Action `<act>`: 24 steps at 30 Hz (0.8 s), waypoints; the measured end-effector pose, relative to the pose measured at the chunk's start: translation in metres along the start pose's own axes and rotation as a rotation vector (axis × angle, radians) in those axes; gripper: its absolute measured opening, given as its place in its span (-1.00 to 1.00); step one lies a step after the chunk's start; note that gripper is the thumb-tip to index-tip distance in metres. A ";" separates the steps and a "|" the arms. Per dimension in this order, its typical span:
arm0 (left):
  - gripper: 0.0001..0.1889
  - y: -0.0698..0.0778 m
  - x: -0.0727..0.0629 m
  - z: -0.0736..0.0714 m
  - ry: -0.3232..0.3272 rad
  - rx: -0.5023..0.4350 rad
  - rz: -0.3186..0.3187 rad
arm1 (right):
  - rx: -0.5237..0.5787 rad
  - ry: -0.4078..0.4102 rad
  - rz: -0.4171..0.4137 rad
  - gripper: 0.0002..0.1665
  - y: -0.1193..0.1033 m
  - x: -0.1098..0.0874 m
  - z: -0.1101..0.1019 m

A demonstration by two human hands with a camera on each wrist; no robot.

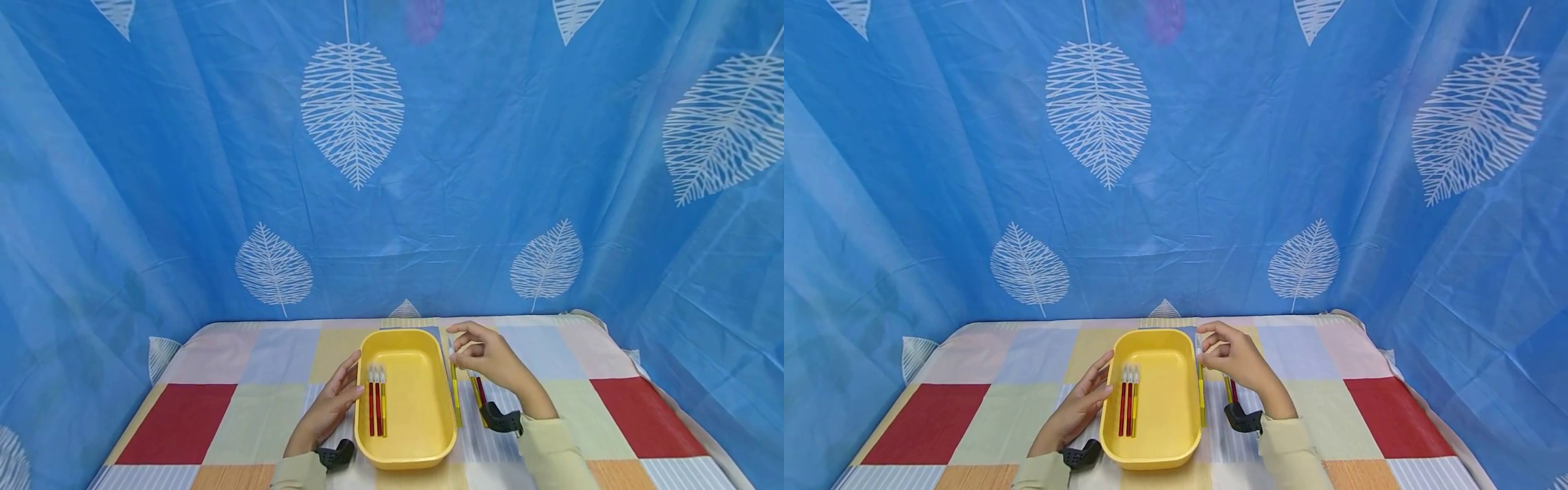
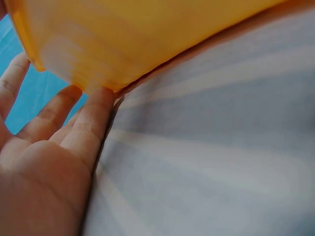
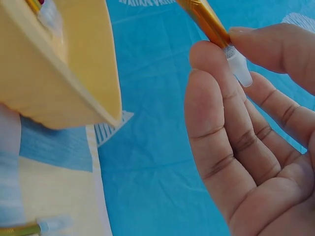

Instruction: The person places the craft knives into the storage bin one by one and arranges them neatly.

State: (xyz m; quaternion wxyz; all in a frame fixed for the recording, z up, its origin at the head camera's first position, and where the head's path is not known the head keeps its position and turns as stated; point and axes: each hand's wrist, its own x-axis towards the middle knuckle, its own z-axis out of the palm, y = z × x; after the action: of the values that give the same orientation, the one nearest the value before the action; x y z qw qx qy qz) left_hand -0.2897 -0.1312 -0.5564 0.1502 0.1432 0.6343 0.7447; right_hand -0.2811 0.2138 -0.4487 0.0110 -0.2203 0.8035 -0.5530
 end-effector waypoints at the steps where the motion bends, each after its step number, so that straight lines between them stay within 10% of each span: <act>1: -0.15 0.000 0.001 -0.001 -0.006 0.001 0.002 | 0.010 -0.004 -0.002 -0.46 0.000 0.001 0.002; 24: -0.16 0.001 0.010 -0.014 -0.063 0.019 0.023 | 0.056 -0.038 0.059 -0.44 0.004 0.030 0.038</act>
State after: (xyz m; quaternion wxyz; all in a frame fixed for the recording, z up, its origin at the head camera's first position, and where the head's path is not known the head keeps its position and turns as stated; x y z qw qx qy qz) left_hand -0.3044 -0.1397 -0.5571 0.1602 0.1751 0.6347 0.7354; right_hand -0.3000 0.1706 -0.4601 0.0486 -0.2065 0.7936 -0.5703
